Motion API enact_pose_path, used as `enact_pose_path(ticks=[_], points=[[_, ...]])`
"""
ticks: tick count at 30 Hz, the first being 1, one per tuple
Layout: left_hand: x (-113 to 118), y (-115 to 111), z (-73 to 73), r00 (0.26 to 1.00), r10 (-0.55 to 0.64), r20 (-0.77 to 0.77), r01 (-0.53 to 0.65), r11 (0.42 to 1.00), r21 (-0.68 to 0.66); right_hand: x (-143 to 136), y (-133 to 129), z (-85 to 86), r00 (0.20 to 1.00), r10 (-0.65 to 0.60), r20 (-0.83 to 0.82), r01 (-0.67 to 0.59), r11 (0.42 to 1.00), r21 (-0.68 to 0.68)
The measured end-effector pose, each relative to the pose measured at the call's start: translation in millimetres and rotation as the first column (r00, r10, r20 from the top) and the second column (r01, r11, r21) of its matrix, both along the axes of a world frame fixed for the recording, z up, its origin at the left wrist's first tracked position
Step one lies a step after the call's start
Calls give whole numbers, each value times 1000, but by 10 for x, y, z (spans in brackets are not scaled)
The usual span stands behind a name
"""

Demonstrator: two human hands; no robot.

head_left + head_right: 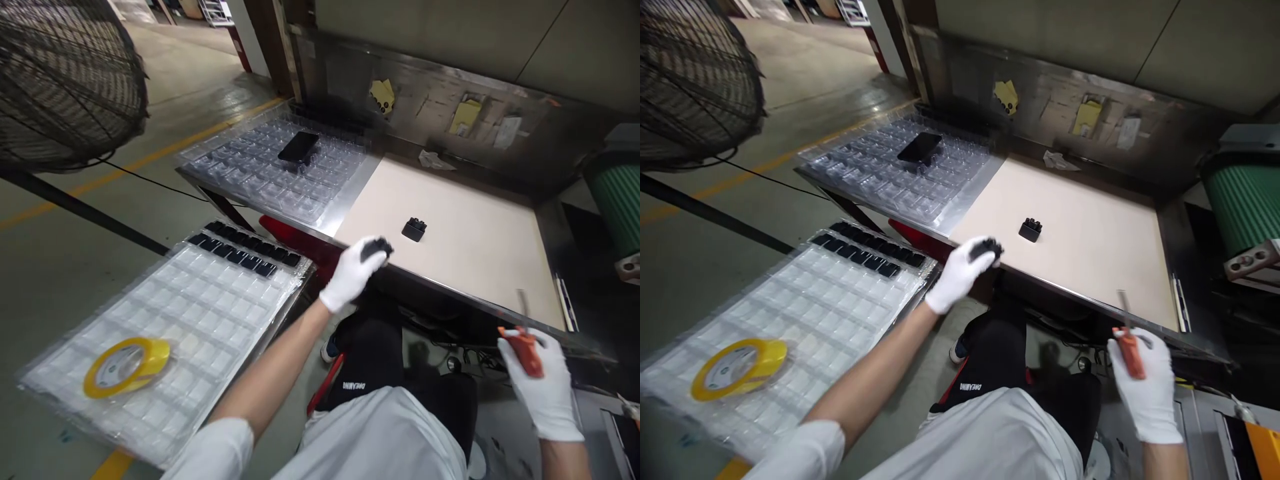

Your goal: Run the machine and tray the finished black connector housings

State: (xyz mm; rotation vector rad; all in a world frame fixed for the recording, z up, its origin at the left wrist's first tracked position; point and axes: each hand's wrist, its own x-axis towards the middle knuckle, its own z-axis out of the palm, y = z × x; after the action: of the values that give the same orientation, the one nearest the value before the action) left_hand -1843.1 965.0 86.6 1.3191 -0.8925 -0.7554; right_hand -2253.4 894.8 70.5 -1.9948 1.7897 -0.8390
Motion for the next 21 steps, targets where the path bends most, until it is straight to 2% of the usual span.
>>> enact_pose_path(ticks=[1,2,4,5,6,8,10,12,15,19,21], points=[[-173,218,-92,999,-18,-31,20,998,63,131,80,56,988,156,-2,-156,985,77],[-340,421,-218,999,-14,-39,19,990,137,261,163,93,952,306,25,-306,934,184],[-607,736,-532,998,56,12,-57,959,276,504,317,117,847,525,78,-506,755,418],[-692,838,-693,993,94,72,-113,938,327,607,381,113,808,586,61,-530,678,510],[-743,905,-839,983,124,134,-166,917,362,691,435,104,783,622,8,-513,639,573],[-751,964,-1057,962,147,231,-235,879,416,799,514,85,765,632,-126,-433,649,626],[-689,963,-1183,963,129,236,-231,849,475,831,575,73,746,633,-208,-377,659,651],[-636,929,-1256,981,107,161,-176,834,523,805,647,64,719,648,-251,-326,634,701],[-669,851,-1349,996,87,-32,-57,850,524,699,805,29,706,643,-296,-219,596,773],[-829,771,-1490,971,24,-238,98,867,489,524,1043,-61,760,576,-301,-112,571,813],[-897,737,-1536,946,-3,-326,160,875,457,455,1123,-97,774,567,-282,-99,549,830]])
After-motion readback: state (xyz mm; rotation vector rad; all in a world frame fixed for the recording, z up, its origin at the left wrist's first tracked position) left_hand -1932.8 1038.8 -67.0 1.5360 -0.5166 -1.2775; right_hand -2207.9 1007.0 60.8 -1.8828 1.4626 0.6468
